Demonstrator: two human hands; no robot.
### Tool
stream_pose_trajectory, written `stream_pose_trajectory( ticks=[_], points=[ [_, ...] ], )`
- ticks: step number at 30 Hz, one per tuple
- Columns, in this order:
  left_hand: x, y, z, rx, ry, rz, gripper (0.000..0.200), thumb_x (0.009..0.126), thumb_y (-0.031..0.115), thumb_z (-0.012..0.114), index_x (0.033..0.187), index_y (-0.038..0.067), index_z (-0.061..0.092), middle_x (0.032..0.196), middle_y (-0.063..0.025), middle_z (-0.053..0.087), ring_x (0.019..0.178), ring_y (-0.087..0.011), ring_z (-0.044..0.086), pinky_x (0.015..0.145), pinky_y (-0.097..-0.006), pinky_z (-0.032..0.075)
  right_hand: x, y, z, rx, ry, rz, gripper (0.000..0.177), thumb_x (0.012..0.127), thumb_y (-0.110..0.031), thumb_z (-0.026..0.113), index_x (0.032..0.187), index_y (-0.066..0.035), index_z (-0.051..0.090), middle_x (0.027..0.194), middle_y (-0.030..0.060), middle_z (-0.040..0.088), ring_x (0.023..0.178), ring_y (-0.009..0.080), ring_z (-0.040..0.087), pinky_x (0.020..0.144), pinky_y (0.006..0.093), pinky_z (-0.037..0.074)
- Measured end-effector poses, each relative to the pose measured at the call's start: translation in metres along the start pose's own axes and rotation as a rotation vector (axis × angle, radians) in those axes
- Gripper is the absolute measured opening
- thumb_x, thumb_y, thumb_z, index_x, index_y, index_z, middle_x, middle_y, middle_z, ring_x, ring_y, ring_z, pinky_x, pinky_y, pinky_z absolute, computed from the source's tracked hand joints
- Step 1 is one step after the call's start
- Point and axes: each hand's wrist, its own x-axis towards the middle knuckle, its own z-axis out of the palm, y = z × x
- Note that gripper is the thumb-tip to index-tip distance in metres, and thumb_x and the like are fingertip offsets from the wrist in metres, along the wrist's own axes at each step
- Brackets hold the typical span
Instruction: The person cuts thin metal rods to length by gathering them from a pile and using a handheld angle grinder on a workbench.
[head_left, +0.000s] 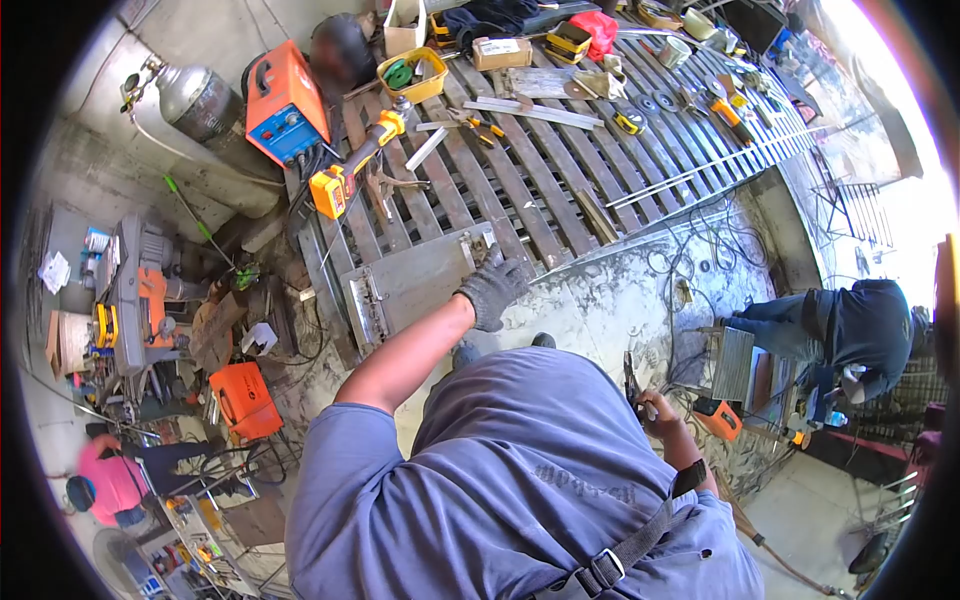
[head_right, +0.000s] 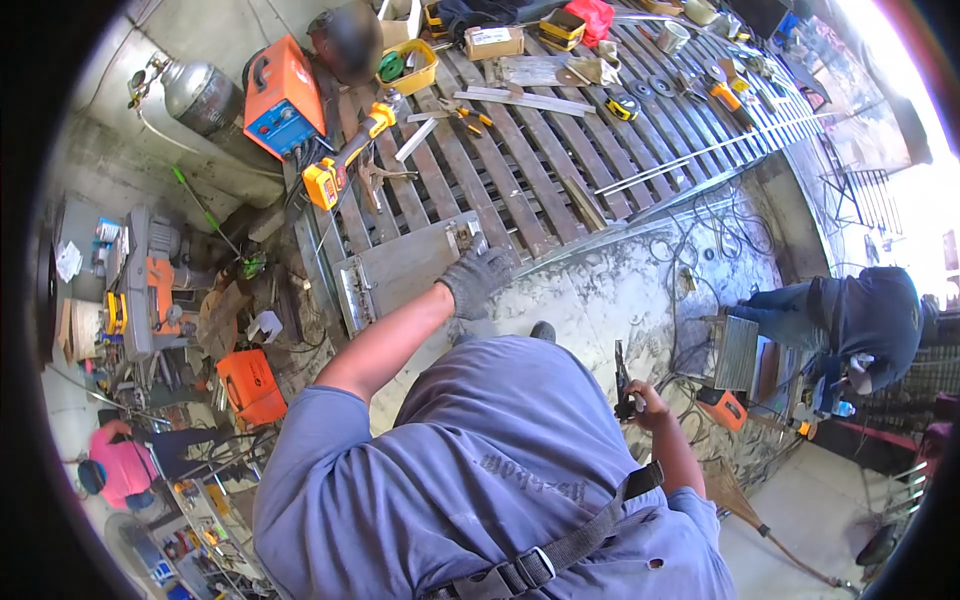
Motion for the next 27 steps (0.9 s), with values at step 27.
stream_pose_trajectory(
  ticks=[27],
  points=[
    [-0.02, -0.034, 0.028, -0.126, 0.19, -0.217, 0.072, 0.082, 0.055, 0.073, 0.139, 0.012, 0.065, 0.146, -0.0162, 0.06, 0.142, -0.0333, 0.05, 0.128, -0.0591, 0.019, 0.039, 0.009, -0.009, -0.027, 0.003, 0.183, 0.027, 0.085, -0.038, 0.07, 0.087, -0.012, 0.066, 0.079, 0.0093, 0.068, 0.07, 0.0263, 0.066, 0.065, 0.0436, 0.05]
  ],
)
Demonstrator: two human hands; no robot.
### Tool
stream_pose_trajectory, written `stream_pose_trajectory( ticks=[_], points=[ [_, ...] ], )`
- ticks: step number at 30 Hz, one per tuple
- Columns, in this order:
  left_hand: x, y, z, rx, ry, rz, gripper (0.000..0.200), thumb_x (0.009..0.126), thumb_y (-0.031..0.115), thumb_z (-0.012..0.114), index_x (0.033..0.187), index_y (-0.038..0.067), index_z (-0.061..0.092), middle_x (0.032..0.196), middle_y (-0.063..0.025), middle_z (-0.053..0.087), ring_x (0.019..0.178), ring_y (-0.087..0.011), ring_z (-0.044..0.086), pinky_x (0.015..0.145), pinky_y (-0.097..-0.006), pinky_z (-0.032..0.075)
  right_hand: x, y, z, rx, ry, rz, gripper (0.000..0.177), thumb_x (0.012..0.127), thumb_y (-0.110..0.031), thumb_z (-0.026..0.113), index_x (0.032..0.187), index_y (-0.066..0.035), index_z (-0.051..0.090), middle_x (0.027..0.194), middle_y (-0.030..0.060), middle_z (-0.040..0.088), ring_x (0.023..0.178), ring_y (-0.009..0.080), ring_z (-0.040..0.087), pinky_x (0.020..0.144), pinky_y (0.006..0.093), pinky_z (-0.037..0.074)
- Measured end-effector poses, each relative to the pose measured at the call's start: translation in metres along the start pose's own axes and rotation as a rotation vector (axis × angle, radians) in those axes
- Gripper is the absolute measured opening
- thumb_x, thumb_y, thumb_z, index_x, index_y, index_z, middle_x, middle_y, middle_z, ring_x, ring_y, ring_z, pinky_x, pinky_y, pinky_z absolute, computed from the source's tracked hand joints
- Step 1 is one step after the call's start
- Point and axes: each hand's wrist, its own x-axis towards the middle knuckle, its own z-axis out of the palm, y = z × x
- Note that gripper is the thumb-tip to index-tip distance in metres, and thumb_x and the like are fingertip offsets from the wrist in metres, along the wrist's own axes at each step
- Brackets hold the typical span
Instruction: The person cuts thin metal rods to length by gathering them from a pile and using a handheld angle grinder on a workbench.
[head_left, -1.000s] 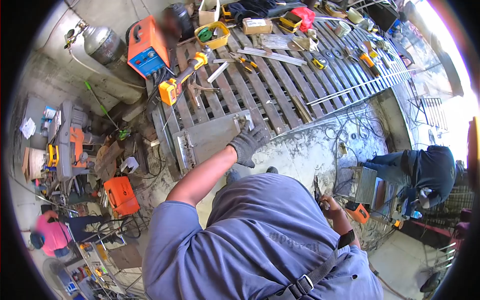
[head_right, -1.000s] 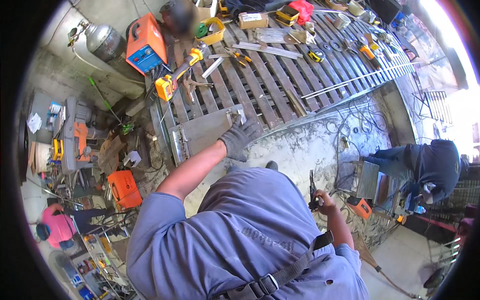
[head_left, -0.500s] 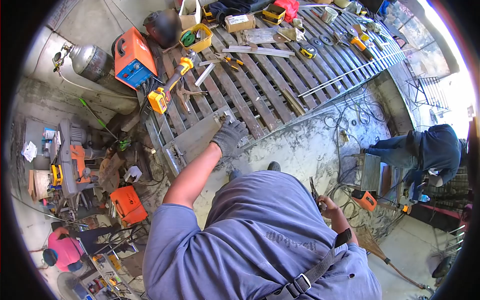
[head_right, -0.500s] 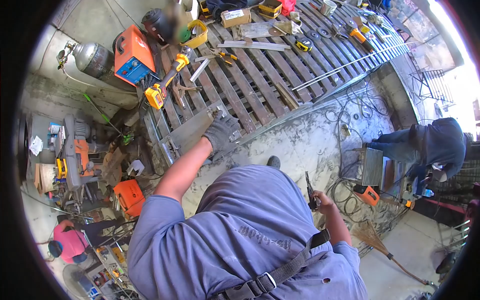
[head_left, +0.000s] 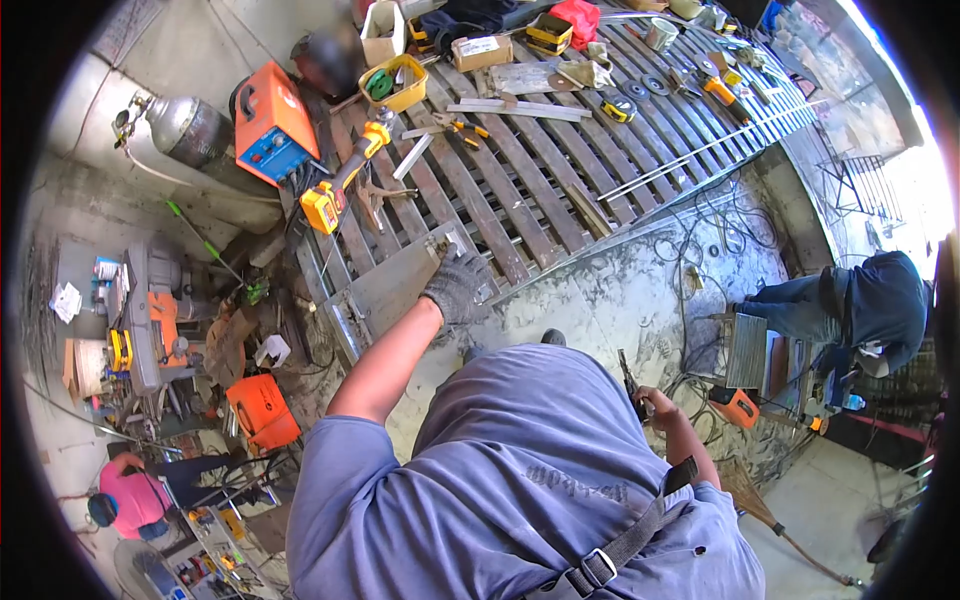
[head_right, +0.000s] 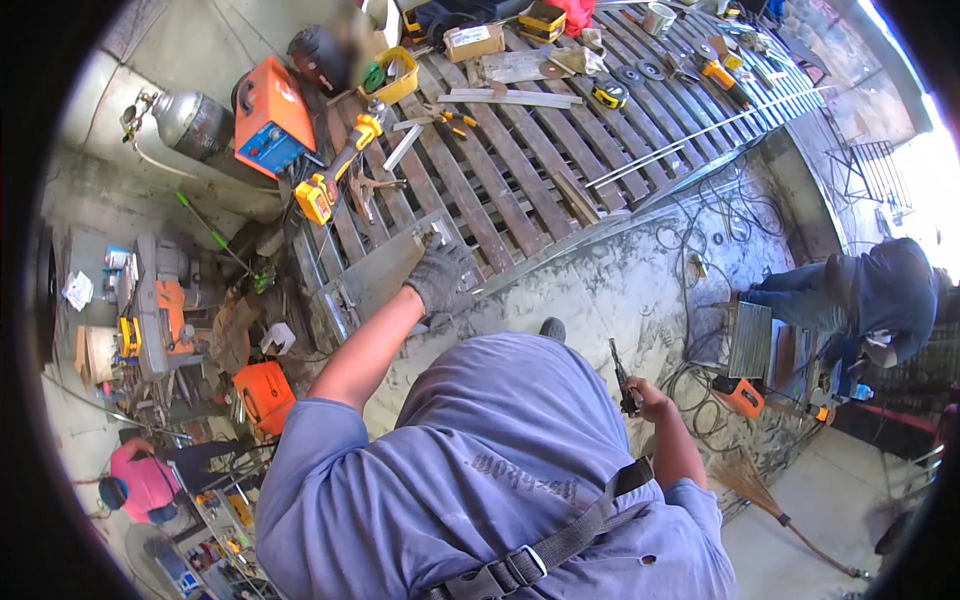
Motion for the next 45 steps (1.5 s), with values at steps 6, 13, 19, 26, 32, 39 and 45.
stream_pose_trajectory(
  ticks=[6, 13, 19, 26, 32, 39, 45],
  points=[
    [0.09, 0.022, -0.027, -0.141, 0.266, 0.156, 0.039, 0.087, 0.032, 0.07, 0.121, 0.013, 0.07, 0.125, -0.0101, 0.067, 0.125, -0.0311, 0.06, 0.114, -0.0562, 0.036, -0.015, -0.015, 0.003, -0.018, -0.053, -0.105, 0.025, 0.086, -0.039, 0.069, 0.087, -0.015, 0.065, 0.078, 0.0067, 0.068, 0.068, 0.0221, 0.064, 0.062, 0.0386, 0.047],
    [0.273, 0.073, -0.002, -0.111, 0.487, 0.257, 0.03, 0.089, 0.022, 0.067, 0.118, 0.017, 0.073, 0.118, -0.0093, 0.07, 0.117, -0.0308, 0.064, 0.101, -0.0476, 0.048, -0.058, -0.018, 0.005, 0.073, -0.179, -0.333, 0.019, 0.09, -0.028, 0.066, 0.099, -0.013, 0.062, 0.082, 0.0037, 0.065, 0.071, 0.0158, 0.062, 0.065, 0.0314, 0.048],
    [0.32, 0.072, -0.004, -0.033, 0.391, 0.462, 0.018, 0.091, 0.02, 0.063, 0.102, 0.019, 0.076, 0.101, -0.0066, 0.071, 0.103, -0.0304, 0.069, 0.089, -0.048, 0.052, -0.084, 0.002, -0.02, 0.066, -0.177, -0.351, 0.029, 0.087, -0.026, 0.068, 0.11, -0.009, 0.062, 0.089, 0.0034, 0.063, 0.08, 0.0146, 0.06, 0.071, 0.0294, 0.048],
    [0.236, 0.011, -0.021, 0.061, 0.408, 0.634, 0.005, 0.082, 0.017, 0.065, 0.086, 0.016, 0.068, 0.084, -0.0065, 0.065, 0.086, -0.0288, 0.067, 0.08, -0.0454, 0.052, -0.073, -0.018, -0.031, -0.072, -0.106, -0.323, 0.051, 0.083, -0.027, 0.071, 0.127, -0.002, 0.063, 0.091, 0.003, 0.059, 0.083, 0.0151, 0.056, 0.075, 0.0306, 0.046],
    [0.154, -0.018, -0.021, 0.06, 0.355, 0.626, 0.007, 0.081, 0.019, 0.066, 0.087, 0.015, 0.067, 0.085, -0.0069, 0.064, 0.086, -0.0293, 0.067, 0.079, -0.0462, 0.053, -0.077, -0.104, 0.032, -0.387, -0.014, -0.394, 0.062, 0.078, -0.035, 0.073, 0.127, 0.003, 0.066, 0.106, 0.0124, 0.067, 0.101, 0.0243, 0.06, 0.091, 0.0353, 0.049],
    [0.121, -0.026, 0.003, -0.024, 0.247, 0.61, 0.012, 0.083, 0.018, 0.064, 0.093, 0.013, 0.069, 0.093, -0.0083, 0.066, 0.094, -0.0304, 0.067, 0.086, -0.0469, 0.052, -0.082, -0.174, 0.147, -0.712, -0.084, -0.436, 0.057, 0.082, -0.039, 0.072, 0.124, 0.0, 0.072, 0.12, 0.019, 0.071, 0.113, 0.0305, 0.065, 0.098, 0.0395, 0.05],
    [0.111, -0.036, 0.001, -0.137, 0.333, 0.386, 0.029, 0.091, 0.017, 0.063, 0.117, 0.013, 0.074, 0.126, -0.0132, 0.067, 0.124, -0.0346, 0.061, 0.107, -0.051, 0.047, -0.01, -0.174, 0.19, -1.056, -0.232, -0.606, 0.028, 0.096, -0.023, 0.061, 0.118, -0.018, 0.078, 0.123, 0.0132, 0.073, 0.114, 0.0307, 0.069, 0.097, 0.0394, 0.056]
  ],
)
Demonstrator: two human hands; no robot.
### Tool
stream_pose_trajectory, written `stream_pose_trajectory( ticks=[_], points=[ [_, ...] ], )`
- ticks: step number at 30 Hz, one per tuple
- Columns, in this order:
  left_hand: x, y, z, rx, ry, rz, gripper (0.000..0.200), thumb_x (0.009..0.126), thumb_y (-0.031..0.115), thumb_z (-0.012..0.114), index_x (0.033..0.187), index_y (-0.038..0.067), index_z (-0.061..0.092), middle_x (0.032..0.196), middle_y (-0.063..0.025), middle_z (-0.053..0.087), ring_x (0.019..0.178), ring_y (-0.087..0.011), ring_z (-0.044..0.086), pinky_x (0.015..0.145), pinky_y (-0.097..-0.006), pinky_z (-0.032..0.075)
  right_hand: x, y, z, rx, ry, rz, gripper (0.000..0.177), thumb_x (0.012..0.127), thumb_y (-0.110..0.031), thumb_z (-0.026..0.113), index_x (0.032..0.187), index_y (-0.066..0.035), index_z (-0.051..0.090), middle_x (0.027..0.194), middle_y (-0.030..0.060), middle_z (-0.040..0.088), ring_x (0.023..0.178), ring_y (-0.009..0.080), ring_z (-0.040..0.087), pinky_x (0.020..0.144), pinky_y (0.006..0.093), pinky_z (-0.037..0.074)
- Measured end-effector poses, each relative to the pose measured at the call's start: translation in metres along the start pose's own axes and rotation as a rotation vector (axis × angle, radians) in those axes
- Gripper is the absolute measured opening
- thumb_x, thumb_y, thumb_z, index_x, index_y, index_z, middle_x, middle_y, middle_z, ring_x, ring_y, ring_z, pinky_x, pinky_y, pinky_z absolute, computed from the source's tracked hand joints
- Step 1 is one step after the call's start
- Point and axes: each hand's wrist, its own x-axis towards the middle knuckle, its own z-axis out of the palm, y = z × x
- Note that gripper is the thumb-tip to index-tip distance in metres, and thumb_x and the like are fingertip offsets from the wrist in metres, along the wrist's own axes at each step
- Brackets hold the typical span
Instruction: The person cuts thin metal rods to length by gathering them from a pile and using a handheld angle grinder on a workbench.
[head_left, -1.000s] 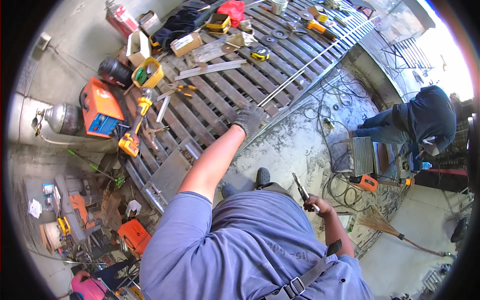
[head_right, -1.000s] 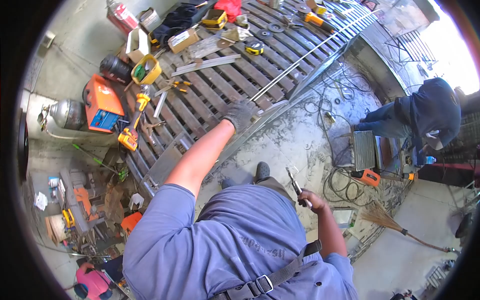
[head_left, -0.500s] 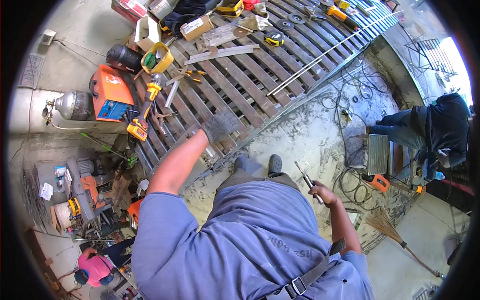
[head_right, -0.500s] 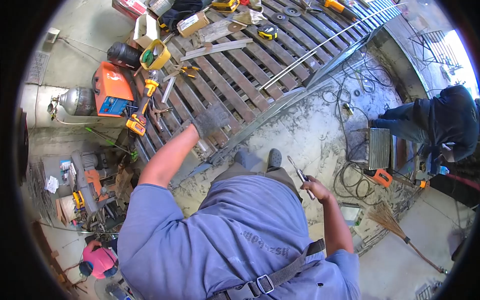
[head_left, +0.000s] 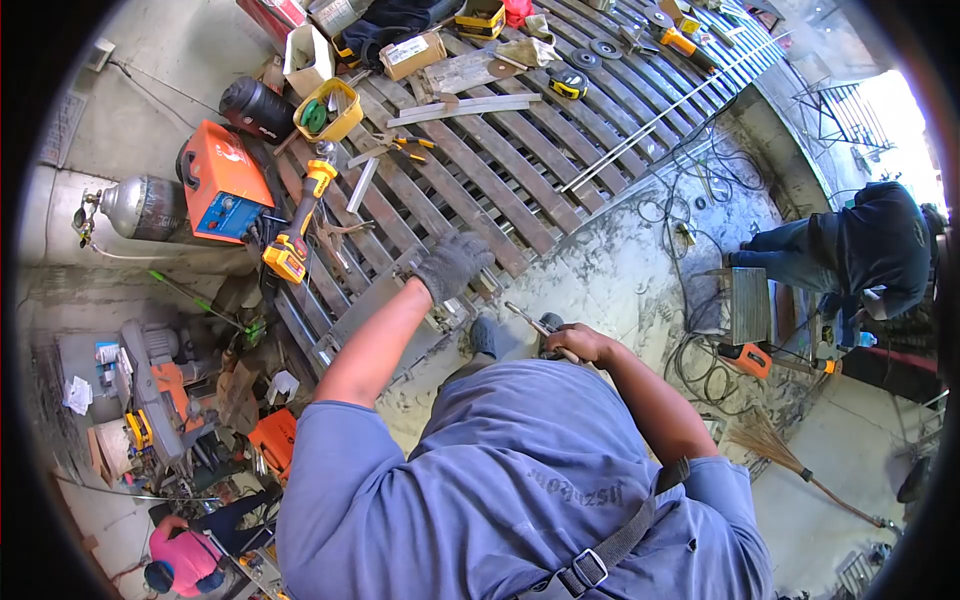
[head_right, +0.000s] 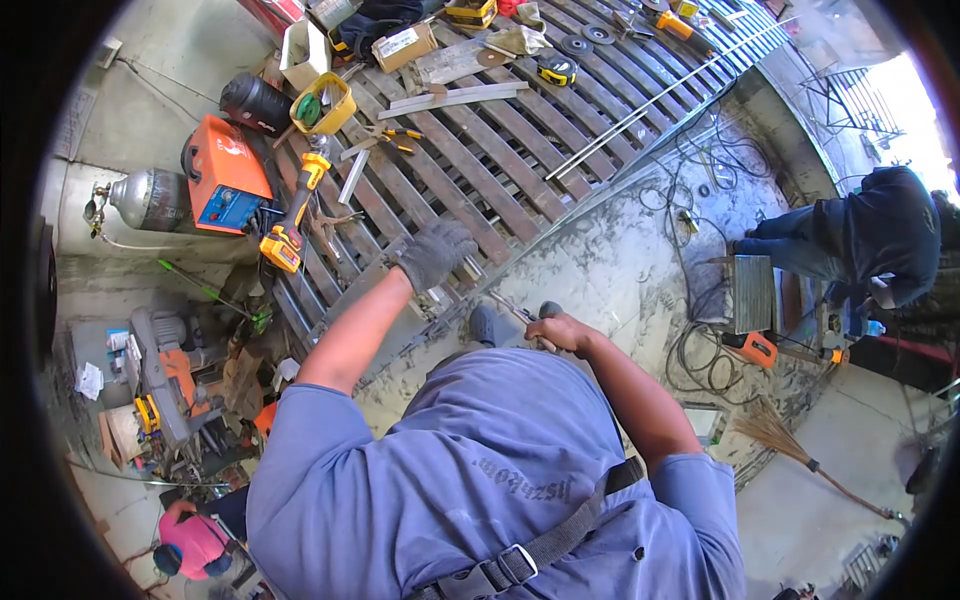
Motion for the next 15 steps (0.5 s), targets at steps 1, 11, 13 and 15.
stream_pose_trajectory(
  ticks=[1, 11, 13, 15],
  points=[
    [-0.001, -0.001, -0.002, 0.013, 0.055, -0.053, 0.029, 0.092, 0.016, 0.063, 0.118, 0.013, 0.075, 0.128, -0.0141, 0.067, 0.126, -0.0356, 0.061, 0.109, -0.0509, 0.047, 0.006, -0.001, 0.001, 0.042, 0.011, 0.018, 0.031, 0.094, -0.031, 0.063, 0.115, -0.015, 0.078, 0.118, 0.0142, 0.073, 0.109, 0.0294, 0.069, 0.093, 0.0392, 0.055],
    [-0.002, 0.004, 0.012, -0.182, 0.012, -0.28, 0.03, 0.081, 0.009, 0.073, 0.111, 0.01, 0.08, 0.122, -0.0189, 0.066, 0.123, -0.0382, 0.06, 0.107, -0.0459, 0.049, 0.019, -0.028, 0.009, 0.052, 0.148, -0.103, 0.058, 0.091, -0.052, 0.067, 0.115, 0.0, 0.076, 0.099, 0.0194, 0.073, 0.096, 0.0297, 0.069, 0.084, 0.0414, 0.053],
    [-0.004, 0.006, 0.017, -0.205, 0.084, -0.284, 0.029, 0.08, 0.007, 0.073, 0.108, 0.009, 0.079, 0.118, -0.0182, 0.066, 0.12, -0.0376, 0.06, 0.105, -0.0459, 0.05, 0.015, -0.046, 0.006, 0.106, 0.158, 0.0, 0.061, 0.091, -0.053, 0.067, 0.117, 0.002, 0.075, 0.102, 0.0204, 0.074, 0.097, 0.0313, 0.069, 0.087, 0.0421, 0.053],
    [-0.005, 0.008, 0.026, -0.187, 0.112, -0.263, 0.026, 0.079, 0.006, 0.073, 0.104, 0.008, 0.078, 0.115, -0.0173, 0.066, 0.118, -0.0371, 0.06, 0.104, -0.0456, 0.05, 0.014, -0.061, 0.004, 0.138, 0.168, 0.139, 0.062, 0.092, -0.053, 0.067, 0.119, 0.002, 0.075, 0.107, 0.0218, 0.075, 0.1, 0.0333, 0.07, 0.09, 0.0427, 0.054]
  ],
)
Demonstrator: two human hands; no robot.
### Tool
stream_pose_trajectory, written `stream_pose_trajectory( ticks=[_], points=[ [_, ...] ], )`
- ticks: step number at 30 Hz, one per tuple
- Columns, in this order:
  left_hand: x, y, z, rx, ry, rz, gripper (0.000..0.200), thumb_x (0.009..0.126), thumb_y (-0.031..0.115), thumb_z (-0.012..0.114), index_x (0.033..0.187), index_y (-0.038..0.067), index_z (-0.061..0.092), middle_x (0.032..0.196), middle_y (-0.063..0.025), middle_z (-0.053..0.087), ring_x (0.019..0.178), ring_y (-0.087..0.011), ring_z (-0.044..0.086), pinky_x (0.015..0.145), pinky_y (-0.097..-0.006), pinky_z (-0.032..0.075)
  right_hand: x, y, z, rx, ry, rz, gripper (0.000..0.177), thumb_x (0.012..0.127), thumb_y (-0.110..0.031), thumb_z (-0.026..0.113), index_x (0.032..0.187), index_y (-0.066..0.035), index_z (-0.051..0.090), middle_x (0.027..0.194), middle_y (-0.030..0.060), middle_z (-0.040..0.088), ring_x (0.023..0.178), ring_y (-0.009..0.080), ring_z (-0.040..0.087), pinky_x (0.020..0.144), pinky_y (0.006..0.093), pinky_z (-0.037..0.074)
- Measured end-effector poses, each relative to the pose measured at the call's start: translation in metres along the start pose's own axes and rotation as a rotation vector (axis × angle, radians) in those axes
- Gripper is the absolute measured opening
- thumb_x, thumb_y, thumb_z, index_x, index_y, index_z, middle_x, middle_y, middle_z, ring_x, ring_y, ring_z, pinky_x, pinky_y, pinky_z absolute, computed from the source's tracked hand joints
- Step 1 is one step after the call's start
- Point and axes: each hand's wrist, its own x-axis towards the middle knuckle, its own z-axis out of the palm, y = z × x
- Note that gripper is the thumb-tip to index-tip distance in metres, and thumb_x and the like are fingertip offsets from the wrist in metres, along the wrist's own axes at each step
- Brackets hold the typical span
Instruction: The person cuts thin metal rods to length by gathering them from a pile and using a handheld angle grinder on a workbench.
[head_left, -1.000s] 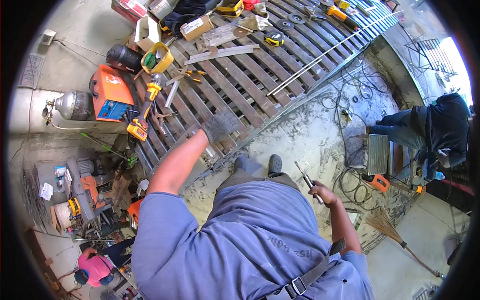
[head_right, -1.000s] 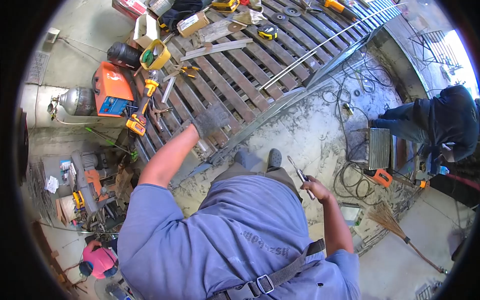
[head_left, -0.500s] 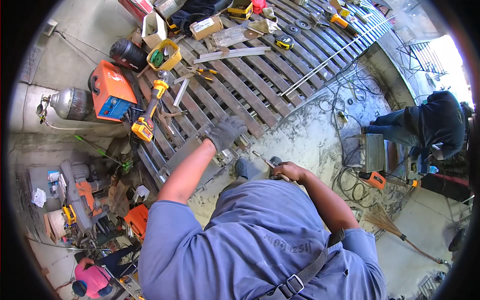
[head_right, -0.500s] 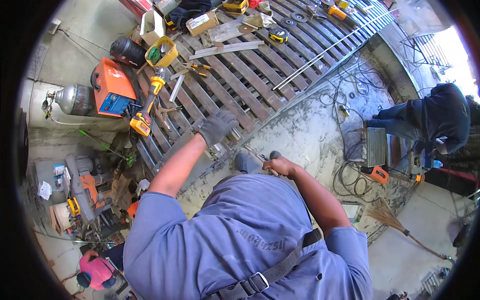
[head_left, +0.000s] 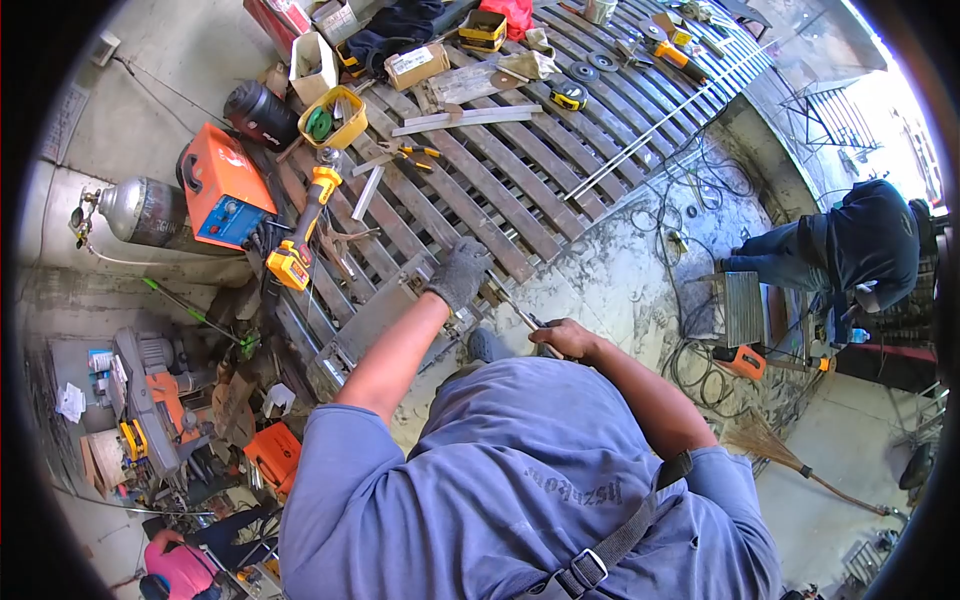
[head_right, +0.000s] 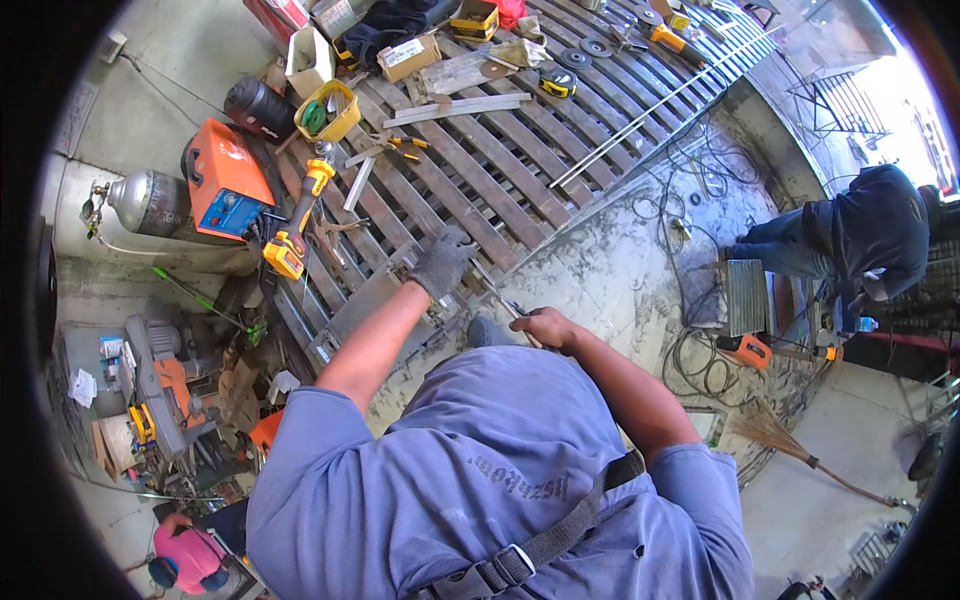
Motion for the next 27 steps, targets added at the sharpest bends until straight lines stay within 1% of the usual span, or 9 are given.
stream_pose_trajectory(
  ticks=[9, 13, 16, 19, 21, 22, 24, 26, 27],
  points=[
    [-0.001, -0.002, -0.001, -0.019, -0.029, 0.021, 0.02, 0.08, 0.005, 0.071, 0.099, 0.007, 0.077, 0.107, -0.0161, 0.065, 0.112, -0.037, 0.061, 0.101, -0.0465, 0.05, 0.003, -0.003, 0.025, -0.056, 0.179, 0.082, 0.067, 0.098, -0.053, 0.062, 0.121, 0.009, 0.07, 0.114, 0.0343, 0.072, 0.112, 0.0456, 0.071, 0.099, 0.0495, 0.053],
    [-0.002, 0.001, -0.002, -0.008, -0.015, 0.041, 0.022, 0.081, 0.005, 0.071, 0.102, 0.007, 0.077, 0.107, -0.0158, 0.065, 0.113, -0.0374, 0.06, 0.101, -0.0474, 0.049, 0.004, -0.003, 0.025, -0.076, 0.185, 0.086, 0.071, 0.095, -0.058, 0.065, 0.119, 0.009, 0.071, 0.112, 0.035, 0.072, 0.11, 0.0453, 0.071, 0.097, 0.0493, 0.054],
    [0.0, 0.01, -0.009, 0.128, 0.062, 0.086, 0.026, 0.083, 0.009, 0.072, 0.108, 0.007, 0.076, 0.107, -0.0156, 0.066, 0.115, -0.0378, 0.059, 0.104, -0.0476, 0.048, 0.002, -0.001, 0.024, -0.016, 0.18, 0.109, 0.078, 0.091, -0.062, 0.07, 0.119, 0.011, 0.069, 0.111, 0.0359, 0.072, 0.111, 0.0449, 0.071, 0.097, 0.0483, 0.054],
    [-0.006, 0.076, -0.041, 0.154, 0.162, -0.206, 0.026, 0.083, 0.019, 0.076, 0.106, 0.008, 0.074, 0.108, -0.0161, 0.068, 0.115, -0.0382, 0.06, 0.106, -0.0477, 0.047, -0.006, 0.0, 0.026, 0.097, 0.228, 0.123, 0.084, 0.088, -0.063, 0.075, 0.126, 0.011, 0.065, 0.112, 0.0342, 0.072, 0.11, 0.0428, 0.071, 0.095, 0.0465, 0.055],
    [-0.022, 0.111, -0.04, -0.3, -0.186, -0.679, 0.04, 0.087, 0.031, 0.08, 0.116, 0.006, 0.07, 0.11, -0.0204, 0.068, 0.103, -0.0432, 0.066, 0.095, -0.0476, 0.054, -0.013, 0.0, 0.034, 0.168, 0.352, 0.155, 0.083, 0.089, -0.061, 0.078, 0.131, 0.009, 0.062, 0.11, 0.0291, 0.073, 0.105, 0.0389, 0.072, 0.09, 0.0447, 0.055],
    [-0.037, 0.1, -0.004, -0.497, -0.436, -0.77, 0.048, 0.087, 0.038, 0.081, 0.12, 0.005, 0.068, 0.109, -0.0216, 0.069, 0.095, -0.0434, 0.068, 0.087, -0.0483, 0.057, -0.013, 0.003, 0.036, 0.153, 0.384, 0.129, 0.085, 0.088, -0.061, 0.078, 0.133, 0.009, 0.06, 0.112, 0.0299, 0.072, 0.107, 0.0395, 0.072, 0.092, 0.0446, 0.055],
    [-0.053, 0.098, 0.036, -0.933, -0.649, -1.051, 0.06, 0.088, 0.05, 0.08, 0.124, 0.005, 0.066, 0.106, -0.0227, 0.069, 0.085, -0.0424, 0.071, 0.076, -0.0495, 0.061, -0.01, 0.009, 0.04, 0.113, 0.443, 0.072, 0.09, 0.087, -0.062, 0.079, 0.137, 0.009, 0.056, 0.115, 0.0316, 0.071, 0.109, 0.0407, 0.071, 0.095, 0.0444, 0.055],
    [-0.047, 0.126, 0.049, -1.409, -0.523, -1.437, 0.065, 0.088, 0.058, 0.078, 0.126, 0.006, 0.066, 0.101, -0.0229, 0.07, 0.082, -0.0401, 0.072, 0.071, -0.0505, 0.062, -0.019, -0.002, 0.036, 0.127, 0.432, 0.055, 0.077, 0.096, -0.053, 0.069, 0.138, 0.008, 0.052, 0.12, 0.0349, 0.069, 0.117, 0.0443, 0.068, 0.1, 0.0462, 0.053],
    [-0.041, 0.131, 0.058, -1.462, -0.565, -1.471, 0.058, 0.09, 0.055, 0.075, 0.122, 0.007, 0.066, 0.097, -0.0223, 0.07, 0.081, -0.039, 0.072, 0.07, -0.05, 0.062, -0.018, -0.001, 0.039, 0.168, 0.454, 0.053, 0.072, 0.098, -0.05, 0.065, 0.139, 0.008, 0.052, 0.12, 0.0353, 0.069, 0.118, 0.0453, 0.068, 0.101, 0.0468, 0.053]
  ],
)
